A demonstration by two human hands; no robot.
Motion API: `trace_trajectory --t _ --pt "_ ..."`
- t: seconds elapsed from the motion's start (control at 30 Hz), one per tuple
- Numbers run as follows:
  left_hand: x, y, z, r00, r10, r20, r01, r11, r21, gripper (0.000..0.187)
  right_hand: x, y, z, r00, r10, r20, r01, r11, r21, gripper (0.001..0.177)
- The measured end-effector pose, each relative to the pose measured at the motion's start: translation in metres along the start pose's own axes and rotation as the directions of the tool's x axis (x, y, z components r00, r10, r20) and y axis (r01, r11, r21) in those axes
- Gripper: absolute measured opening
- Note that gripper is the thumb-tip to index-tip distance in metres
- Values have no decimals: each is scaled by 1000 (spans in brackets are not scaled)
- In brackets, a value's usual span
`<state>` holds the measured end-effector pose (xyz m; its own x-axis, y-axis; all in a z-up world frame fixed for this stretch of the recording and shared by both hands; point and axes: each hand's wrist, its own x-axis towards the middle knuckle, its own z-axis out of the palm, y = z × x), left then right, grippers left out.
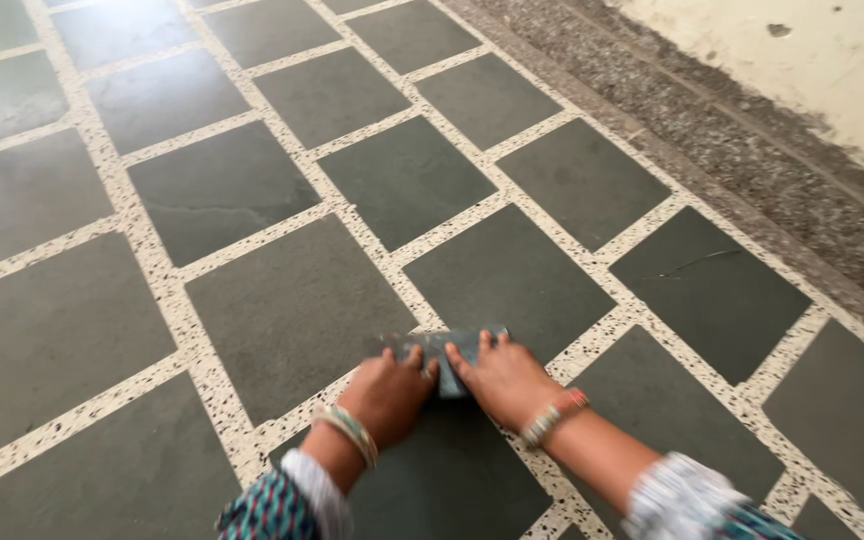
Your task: The person rubs the tiled floor and the wall base with a piece of sandpaper held in both hands.
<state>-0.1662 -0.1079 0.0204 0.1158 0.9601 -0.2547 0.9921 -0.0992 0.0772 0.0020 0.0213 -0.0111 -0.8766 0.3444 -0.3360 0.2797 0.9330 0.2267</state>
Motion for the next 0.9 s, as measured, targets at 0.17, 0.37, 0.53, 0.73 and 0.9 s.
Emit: trace_trajectory --t 0.17,0.37,0.53,0.73,0.9 --pt "-52 36 16 991 89 98 -86 996 -30 57 -55 -37 6 986 -142 -90 146 989 35 69" --pt "-46 11 35 998 62 24 -63 998 31 60 -20 -44 8 985 -163 -55 157 982 -103 67" --pt "-10 -57 14 992 -125 7 124 986 109 55 78 -20 -9 964 -106 -242 96 994 -50 63" --pt "14 -90 -19 957 -289 26 290 957 -1 52 130 4 -51 970 -95 -222 97 995 1 55" --pt "0 -47 -14 988 -134 82 134 991 9 33 55 9 -48 987 -161 -30 162 983 80 62"
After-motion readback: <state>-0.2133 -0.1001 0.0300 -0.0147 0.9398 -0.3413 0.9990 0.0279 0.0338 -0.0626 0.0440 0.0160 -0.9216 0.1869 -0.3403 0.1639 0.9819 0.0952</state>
